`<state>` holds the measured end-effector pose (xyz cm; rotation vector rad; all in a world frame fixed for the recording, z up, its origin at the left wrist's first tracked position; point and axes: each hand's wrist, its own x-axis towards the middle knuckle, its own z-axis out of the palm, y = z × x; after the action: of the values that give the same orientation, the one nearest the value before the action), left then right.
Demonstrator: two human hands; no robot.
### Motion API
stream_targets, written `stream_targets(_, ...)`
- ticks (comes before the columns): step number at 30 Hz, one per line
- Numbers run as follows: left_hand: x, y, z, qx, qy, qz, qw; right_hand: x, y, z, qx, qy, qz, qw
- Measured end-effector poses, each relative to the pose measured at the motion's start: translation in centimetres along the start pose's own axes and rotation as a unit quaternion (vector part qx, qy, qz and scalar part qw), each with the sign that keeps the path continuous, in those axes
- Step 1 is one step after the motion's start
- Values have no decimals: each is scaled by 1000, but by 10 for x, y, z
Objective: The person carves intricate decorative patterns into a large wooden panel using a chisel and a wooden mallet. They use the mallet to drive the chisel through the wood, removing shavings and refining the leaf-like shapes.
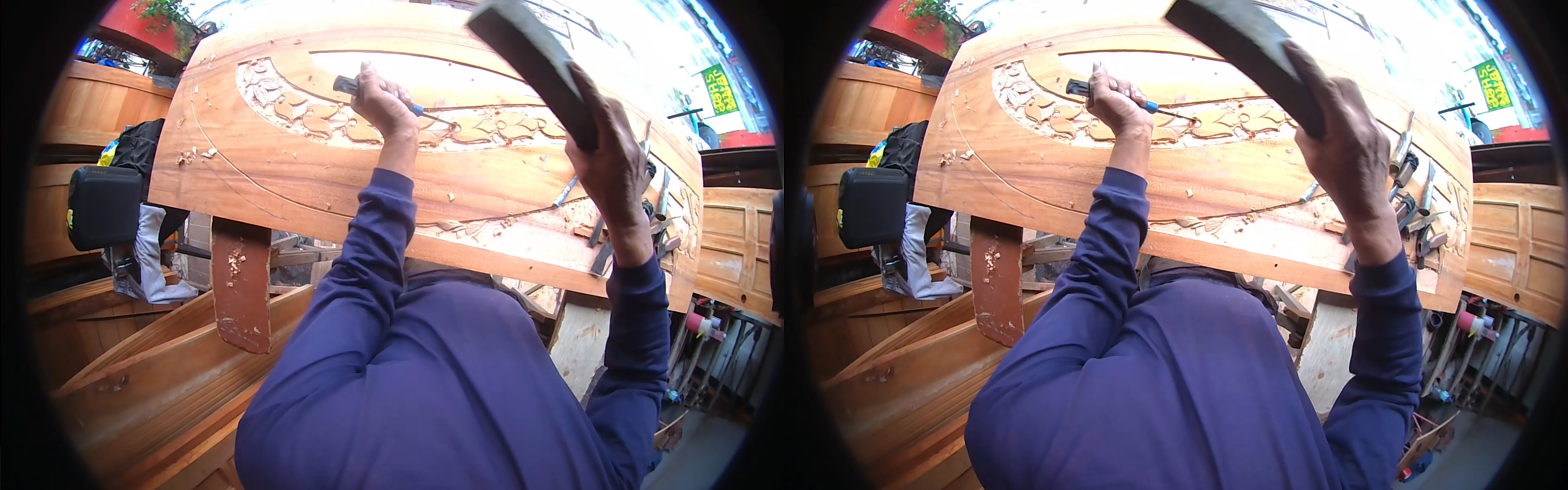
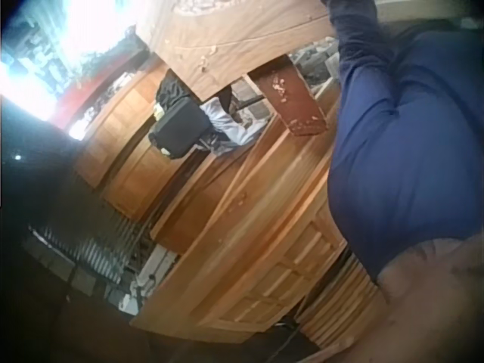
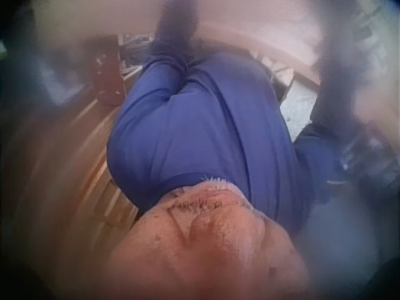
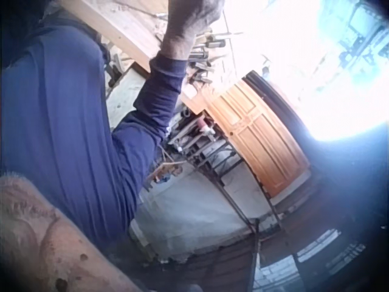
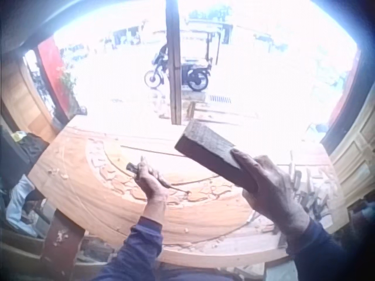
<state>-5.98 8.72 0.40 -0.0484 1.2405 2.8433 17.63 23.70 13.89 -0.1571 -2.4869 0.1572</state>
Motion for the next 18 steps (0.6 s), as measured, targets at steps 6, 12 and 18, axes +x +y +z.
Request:
stream_targets(6,-48,-15,2,57,-275,110,953,-18,7,-5,42,45,85,994)
stream_targets(12,-47,-18,-2,91,-404,232,880,-10,16,-13,17,34,89,995)
stream_targets(18,-24,-14,9,58,-326,27,943,9,12,-18,38,48,92,994)
